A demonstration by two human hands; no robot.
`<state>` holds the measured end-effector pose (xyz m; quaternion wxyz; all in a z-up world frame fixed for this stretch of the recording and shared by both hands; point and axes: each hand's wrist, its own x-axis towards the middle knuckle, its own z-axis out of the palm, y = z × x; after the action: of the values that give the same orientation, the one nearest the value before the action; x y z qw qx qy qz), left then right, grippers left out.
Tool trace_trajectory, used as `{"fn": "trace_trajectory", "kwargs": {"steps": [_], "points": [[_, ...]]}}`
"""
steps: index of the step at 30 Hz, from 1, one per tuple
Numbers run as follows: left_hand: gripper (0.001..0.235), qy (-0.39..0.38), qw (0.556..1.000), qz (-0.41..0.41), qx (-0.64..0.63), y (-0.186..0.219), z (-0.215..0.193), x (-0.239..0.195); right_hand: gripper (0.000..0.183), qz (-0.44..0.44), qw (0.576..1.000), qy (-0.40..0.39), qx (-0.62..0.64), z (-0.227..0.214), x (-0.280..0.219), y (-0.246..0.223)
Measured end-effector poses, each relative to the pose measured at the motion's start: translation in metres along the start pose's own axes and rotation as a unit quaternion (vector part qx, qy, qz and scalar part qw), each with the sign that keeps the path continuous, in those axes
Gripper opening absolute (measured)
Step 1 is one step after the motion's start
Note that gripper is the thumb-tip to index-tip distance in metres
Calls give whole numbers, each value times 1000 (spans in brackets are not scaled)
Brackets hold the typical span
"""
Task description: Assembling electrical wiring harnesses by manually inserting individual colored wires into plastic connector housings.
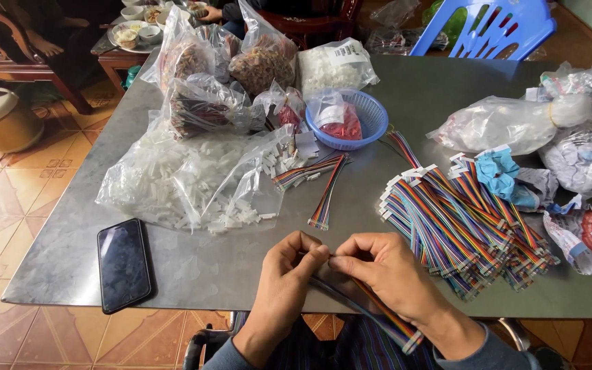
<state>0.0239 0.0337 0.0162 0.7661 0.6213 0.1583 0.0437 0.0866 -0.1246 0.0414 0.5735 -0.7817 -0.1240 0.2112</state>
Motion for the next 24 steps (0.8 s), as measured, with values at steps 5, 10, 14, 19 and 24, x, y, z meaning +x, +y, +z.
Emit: {"fn": "trace_trajectory", "kwargs": {"steps": [5,10,14,19,24], "points": [[21,-4,998,5,63,5,-2,2,13,35,993,10,113,4,4,5],[17,-59,991,-11,115,16,-6,0,9,40,979,16,202,-5,11,9],[15,-55,988,-70,129,23,-10,1,11,-10,991,48,122,-7,12,7],[17,-75,986,-66,131,9,-15,7,10,-17,992,69,106,-10,14,12],[18,-44,992,-96,-67,5,-15,8,10,-35,993,74,81,-11,10,10]]}}
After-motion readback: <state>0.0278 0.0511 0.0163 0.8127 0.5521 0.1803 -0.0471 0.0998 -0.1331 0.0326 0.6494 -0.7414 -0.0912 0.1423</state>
